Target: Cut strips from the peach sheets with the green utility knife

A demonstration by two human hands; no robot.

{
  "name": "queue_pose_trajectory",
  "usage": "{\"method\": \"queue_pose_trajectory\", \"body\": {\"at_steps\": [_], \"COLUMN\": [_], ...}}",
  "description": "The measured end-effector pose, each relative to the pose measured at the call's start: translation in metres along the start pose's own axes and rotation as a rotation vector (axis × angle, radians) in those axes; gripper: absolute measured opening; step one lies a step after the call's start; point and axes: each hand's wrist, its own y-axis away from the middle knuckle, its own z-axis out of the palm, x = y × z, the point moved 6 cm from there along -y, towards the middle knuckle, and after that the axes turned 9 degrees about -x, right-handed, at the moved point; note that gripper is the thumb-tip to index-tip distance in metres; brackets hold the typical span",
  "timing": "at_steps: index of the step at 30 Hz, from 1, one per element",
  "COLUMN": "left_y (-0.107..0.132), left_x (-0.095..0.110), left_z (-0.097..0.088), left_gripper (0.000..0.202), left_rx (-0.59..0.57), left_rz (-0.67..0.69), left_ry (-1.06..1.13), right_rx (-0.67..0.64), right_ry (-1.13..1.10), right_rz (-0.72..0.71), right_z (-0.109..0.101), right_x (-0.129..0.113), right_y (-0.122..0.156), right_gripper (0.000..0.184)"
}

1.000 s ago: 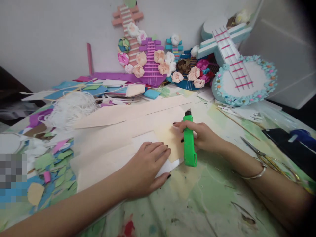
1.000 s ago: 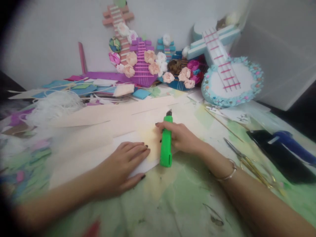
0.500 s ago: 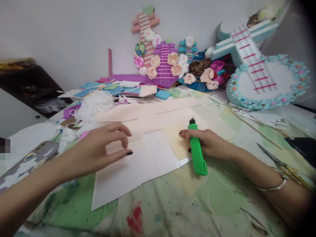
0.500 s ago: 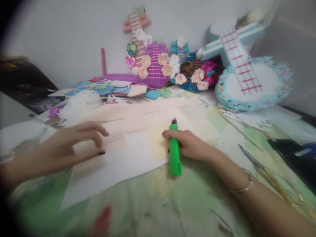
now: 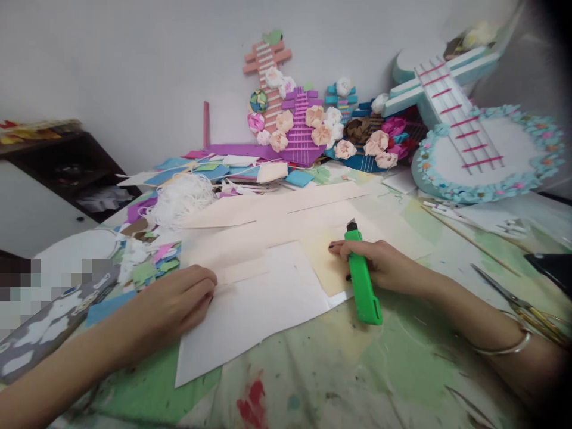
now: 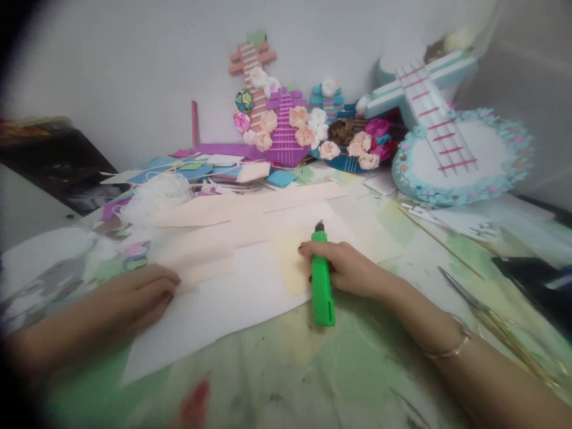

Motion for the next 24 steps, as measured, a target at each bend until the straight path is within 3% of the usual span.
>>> {"method": "queue_pose_trajectory", "body": {"at_steps": [2,5,8,12,15,18,24], "left_y": [-0.001,-0.009,-0.029,-0.062,-0.078,-0.083,-0.085], "left_x": [-0.020,-0.065,-0.111,-0.153,-0.162,-0.158,-0.125], "left_z": [-0.006,-0.030,-0.057,-0.065,-0.061,-0.058,-0.065], "left_gripper": [0.015,0.021,0.040,0.043,0.049,0.052,0.042], "left_rx": [-0.035,-0.007,-0.002,-0.099,-0.060,-0.029,0.015], "left_rz": [-0.032,-0.132,-0.166,-0.225,-0.227,-0.229,-0.275], "left_ry": [0.081,0.120,0.080,-0.036,-0.088,-0.165,-0.226], "right_rx": [0.005,0.008,0.006,0.009,0.011,0.003,-0.004], "right_ry": [-0.003,-0.010,-0.011,0.001,0.005,0.011,0.018], "right_rz": [-0.002,-0.012,-0.026,-0.035,-0.033,-0.027,-0.031], "right_z": [0.000,0.000,0.001,0.002,0.001,0.001,0.001], "right_x": [0.000,0.001,0.002,0.003,0.001,-0.002,-0.003], "right_y": [0.000,0.000,0.000,0.000,0.000,0.000,0.000], "right_gripper": [0.022,0.022,0.022,0.021,0.021,0.020,0.020]}}
